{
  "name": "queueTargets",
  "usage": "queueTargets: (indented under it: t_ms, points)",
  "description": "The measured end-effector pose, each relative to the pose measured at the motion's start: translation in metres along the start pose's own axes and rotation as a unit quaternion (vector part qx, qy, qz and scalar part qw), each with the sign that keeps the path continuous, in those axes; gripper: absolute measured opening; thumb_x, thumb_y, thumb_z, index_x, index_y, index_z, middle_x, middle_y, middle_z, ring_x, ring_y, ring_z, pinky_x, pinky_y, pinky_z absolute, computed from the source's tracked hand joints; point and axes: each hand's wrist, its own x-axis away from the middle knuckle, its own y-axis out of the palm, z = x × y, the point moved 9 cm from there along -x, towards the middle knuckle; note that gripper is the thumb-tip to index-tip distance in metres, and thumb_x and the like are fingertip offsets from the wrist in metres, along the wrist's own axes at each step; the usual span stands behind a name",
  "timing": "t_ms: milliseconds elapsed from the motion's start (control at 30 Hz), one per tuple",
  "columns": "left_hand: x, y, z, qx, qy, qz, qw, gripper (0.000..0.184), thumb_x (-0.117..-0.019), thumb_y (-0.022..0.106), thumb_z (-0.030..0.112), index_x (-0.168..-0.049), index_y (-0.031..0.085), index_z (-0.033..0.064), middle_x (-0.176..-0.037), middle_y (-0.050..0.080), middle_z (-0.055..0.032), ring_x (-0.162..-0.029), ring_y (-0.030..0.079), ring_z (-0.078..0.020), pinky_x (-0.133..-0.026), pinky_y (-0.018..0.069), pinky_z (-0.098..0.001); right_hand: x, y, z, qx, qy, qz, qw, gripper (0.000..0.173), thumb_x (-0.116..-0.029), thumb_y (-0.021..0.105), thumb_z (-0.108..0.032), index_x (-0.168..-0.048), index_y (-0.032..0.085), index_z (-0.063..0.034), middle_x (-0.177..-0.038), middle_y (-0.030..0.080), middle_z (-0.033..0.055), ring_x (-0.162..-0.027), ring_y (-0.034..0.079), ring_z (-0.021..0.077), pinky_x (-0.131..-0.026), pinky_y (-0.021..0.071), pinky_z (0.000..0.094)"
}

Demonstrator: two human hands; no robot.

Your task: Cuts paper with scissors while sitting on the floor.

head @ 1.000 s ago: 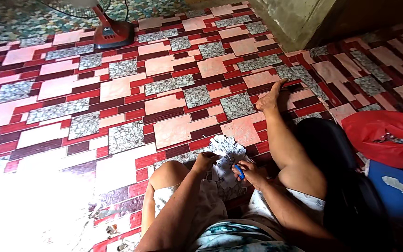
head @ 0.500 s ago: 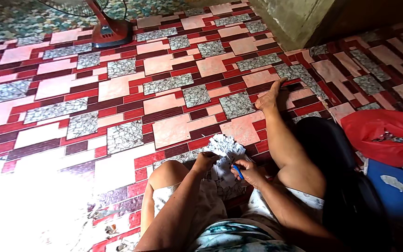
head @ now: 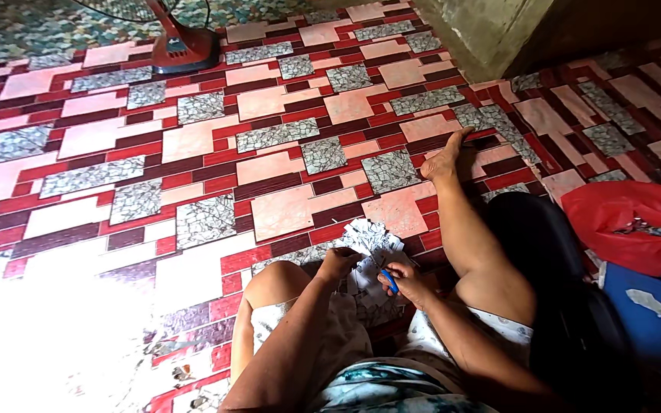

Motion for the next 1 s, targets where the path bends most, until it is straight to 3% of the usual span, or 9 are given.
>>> queueTargets:
  t_ms: [267, 467, 867, 1000]
  points:
    - [-0.0016, 0.0, -0.0001, 0.003, 0.001, -0.002, 1.0, 0.013, -0.1014, 0.063, 0.011, -0.102, 0.068, -0.0012, -0.07, 0.058, 0.0013, -0.048, 0.044, -0.0022, -0.046, 0.037, -0.0173, -0.001, -0.0052, -0.0026, 0.002, -0.033, 0.025, 0.999, 0.024, -0.0942, 0.071, -0.008, -0.113, 0.063, 0.0045, -0.081, 0.068, 0.0019, -0.063, 0.063, 0.0044, -0.06, 0.0543, 0.0198]
    - [-0.0004, -0.0015, -0.001, 0.027, -0.004, 0.01, 1.0, 0.013, -0.1017, 0.063, 0.011, -0.102, 0.067, -0.0012, -0.07, 0.058, 0.0009, -0.049, 0.045, -0.0026, -0.046, 0.0373, -0.0174, 0.0021, 0.0001, 0.0029, -0.003, 0.023, -0.015, 1.0, 0.023, -0.1001, 0.066, -0.019, -0.115, 0.062, -0.001, -0.078, 0.067, 0.0005, -0.062, 0.06, 0.0042, -0.053, 0.0452, 0.0181]
    - [-0.0011, 0.0024, -0.0017, 0.021, -0.005, -0.002, 1.0, 0.012, -0.1013, 0.063, 0.01, -0.1, 0.067, -0.001, -0.068, 0.058, 0.0013, -0.048, 0.045, -0.0023, -0.045, 0.0372, -0.0169, 0.0004, 0.0016, 0.0003, -0.008, 0.004, -0.013, 1.0, 0.023, -0.0987, 0.067, -0.017, -0.114, 0.062, 0.0001, -0.078, 0.067, 0.0001, -0.062, 0.06, 0.0036, -0.055, 0.0477, 0.0178]
    - [-0.0007, 0.0034, -0.0006, 0.015, -0.003, -0.008, 1.0, 0.013, -0.1016, 0.063, 0.011, -0.102, 0.068, -0.0013, -0.07, 0.058, 0.0015, -0.048, 0.044, -0.0019, -0.045, 0.0366, -0.0169, -0.0006, 0.0004, -0.0016, -0.007, -0.025, 0.001, 1.0, 0.021, -0.0958, 0.069, -0.011, -0.111, 0.063, 0.0022, -0.076, 0.066, -0.0001, -0.062, 0.062, 0.0047, -0.059, 0.0523, 0.0199]
